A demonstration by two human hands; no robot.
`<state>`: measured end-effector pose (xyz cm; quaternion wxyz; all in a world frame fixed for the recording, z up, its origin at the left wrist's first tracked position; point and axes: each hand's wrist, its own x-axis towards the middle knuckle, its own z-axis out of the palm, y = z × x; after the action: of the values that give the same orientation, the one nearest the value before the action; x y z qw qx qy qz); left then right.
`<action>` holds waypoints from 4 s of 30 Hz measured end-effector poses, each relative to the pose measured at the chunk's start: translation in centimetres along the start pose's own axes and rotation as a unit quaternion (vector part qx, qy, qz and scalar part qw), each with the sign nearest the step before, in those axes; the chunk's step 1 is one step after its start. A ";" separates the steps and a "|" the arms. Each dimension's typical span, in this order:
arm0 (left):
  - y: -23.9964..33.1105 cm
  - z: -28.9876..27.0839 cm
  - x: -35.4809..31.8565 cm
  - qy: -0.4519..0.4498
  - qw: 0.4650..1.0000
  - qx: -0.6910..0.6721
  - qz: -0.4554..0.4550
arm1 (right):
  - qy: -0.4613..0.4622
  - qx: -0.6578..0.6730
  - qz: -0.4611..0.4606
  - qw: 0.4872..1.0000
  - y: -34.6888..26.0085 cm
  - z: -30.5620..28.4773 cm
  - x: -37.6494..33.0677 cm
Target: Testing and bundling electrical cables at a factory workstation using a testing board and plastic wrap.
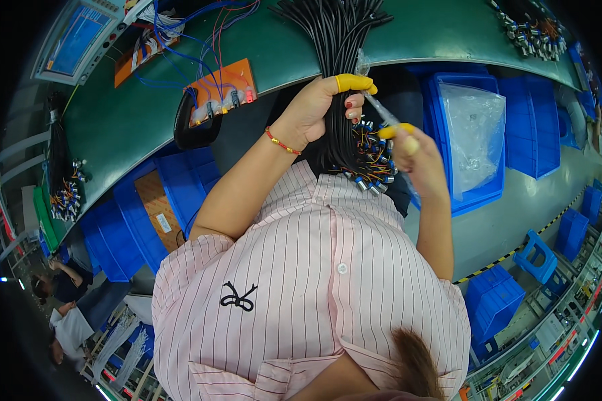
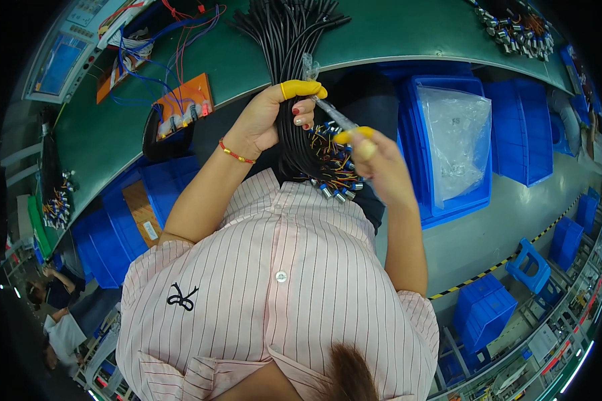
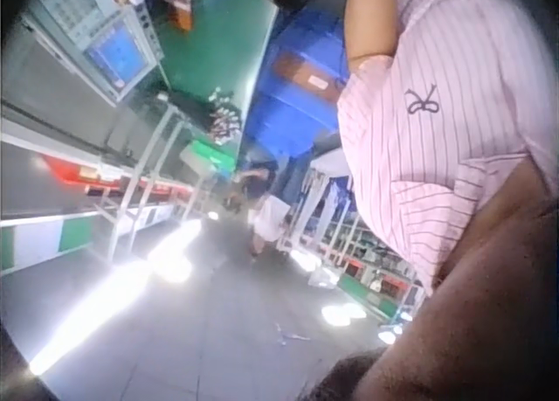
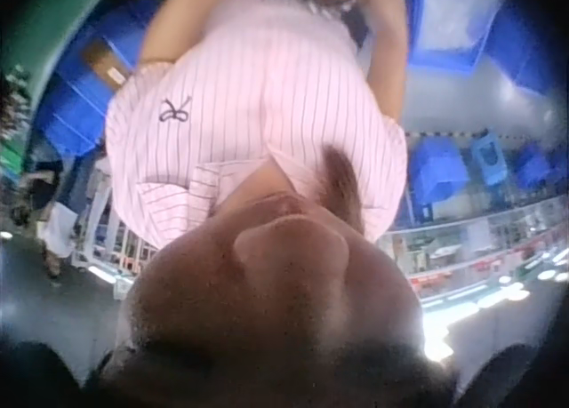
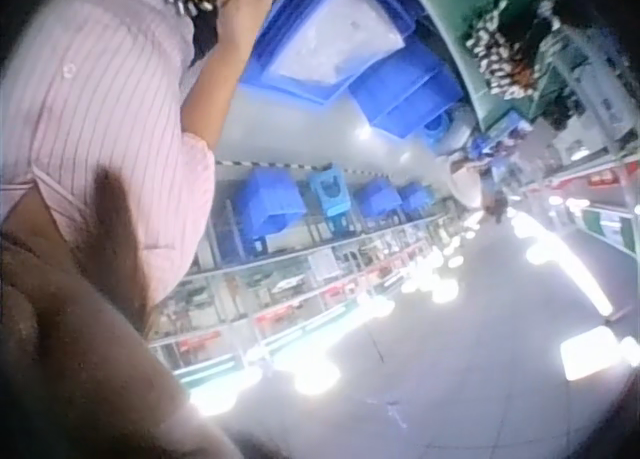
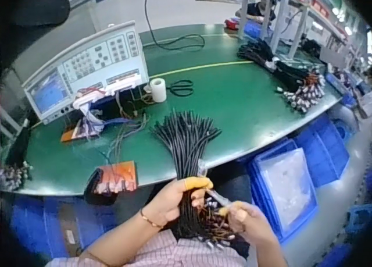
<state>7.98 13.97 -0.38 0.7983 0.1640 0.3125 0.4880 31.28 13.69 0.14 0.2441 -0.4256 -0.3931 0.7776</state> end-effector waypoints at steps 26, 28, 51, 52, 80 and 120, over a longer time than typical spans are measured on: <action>-3.1 3.2 -2.0 -0.062 0.978 0.191 -0.057 | 0.007 0.089 -0.105 0.990 -5.8 4.5 6.5; -3.2 2.9 -2.0 -0.055 0.980 0.190 -0.037 | 0.008 0.031 -0.082 0.996 -5.9 4.1 6.8; -3.3 4.2 -1.0 0.031 0.978 0.206 0.008 | -0.096 -0.118 -0.021 0.988 -3.9 -1.6 4.6; -3.4 3.9 -0.7 0.023 0.977 0.213 -0.002 | -0.098 -0.123 -0.011 0.987 -4.6 -1.3 4.1; -3.5 4.1 -5.6 -0.107 0.907 0.390 0.116 | -0.307 0.003 0.108 0.946 -4.2 -3.2 1.7; -0.8 2.8 -0.8 0.201 0.696 0.507 0.467 | 0.215 -0.489 -0.264 0.803 -1.6 -0.1 5.3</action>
<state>10.07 13.04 1.52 0.1823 0.5667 0.5488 0.5869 28.73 18.45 -1.07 0.2775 -0.5245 -0.7561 0.2760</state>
